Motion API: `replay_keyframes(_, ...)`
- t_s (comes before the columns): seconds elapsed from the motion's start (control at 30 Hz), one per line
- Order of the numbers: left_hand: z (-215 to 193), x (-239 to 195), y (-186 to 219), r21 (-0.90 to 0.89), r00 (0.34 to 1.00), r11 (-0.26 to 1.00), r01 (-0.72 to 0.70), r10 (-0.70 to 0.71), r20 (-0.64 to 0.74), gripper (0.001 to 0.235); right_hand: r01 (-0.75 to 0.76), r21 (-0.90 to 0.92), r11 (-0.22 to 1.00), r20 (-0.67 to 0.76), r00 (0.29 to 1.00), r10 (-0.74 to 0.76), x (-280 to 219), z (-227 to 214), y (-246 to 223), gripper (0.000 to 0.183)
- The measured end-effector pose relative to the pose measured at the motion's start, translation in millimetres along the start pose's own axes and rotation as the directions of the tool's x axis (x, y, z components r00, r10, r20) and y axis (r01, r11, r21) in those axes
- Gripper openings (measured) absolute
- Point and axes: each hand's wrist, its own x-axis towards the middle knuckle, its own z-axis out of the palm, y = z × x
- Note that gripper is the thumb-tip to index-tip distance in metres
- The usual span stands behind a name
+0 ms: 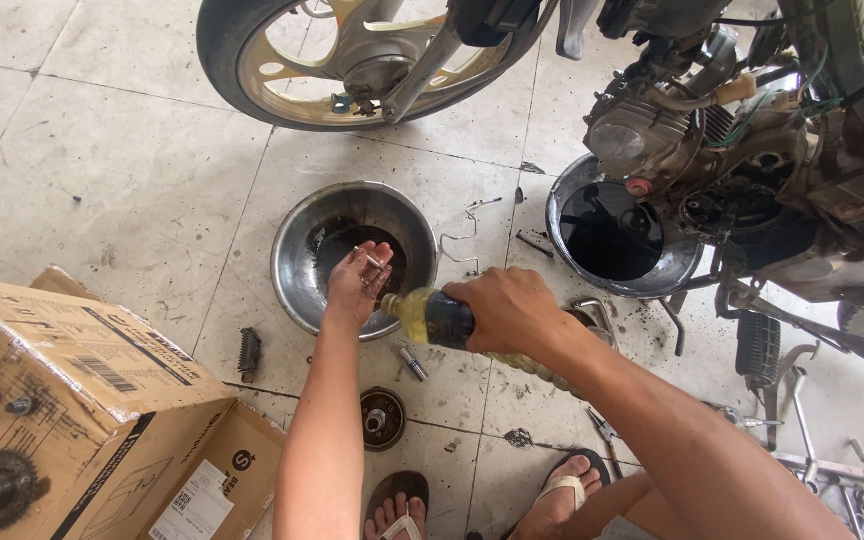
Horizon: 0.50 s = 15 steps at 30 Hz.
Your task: Cleaning motorcycle engine components by pouring oil over them in a basin
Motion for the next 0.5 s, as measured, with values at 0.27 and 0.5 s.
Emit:
replay_keyframes(0.27,2.7,-2.3,2.3,-0.346,0.999,0.938,-0.032,0.037,0.009,0.019,-0.007,-0.153,0.988,-0.126,0.992,-0.013,14.2,29.2,18.8,0.06)
replay_keyframes(0.5,-12.3,15.9,-5.1,-0.196,0.995,0.98,0.03,-0.01,0.1,0.026,-0.008,-0.041,0.999,-0.066,0.998,0.005,10.5,21.0,12.3,0.064)
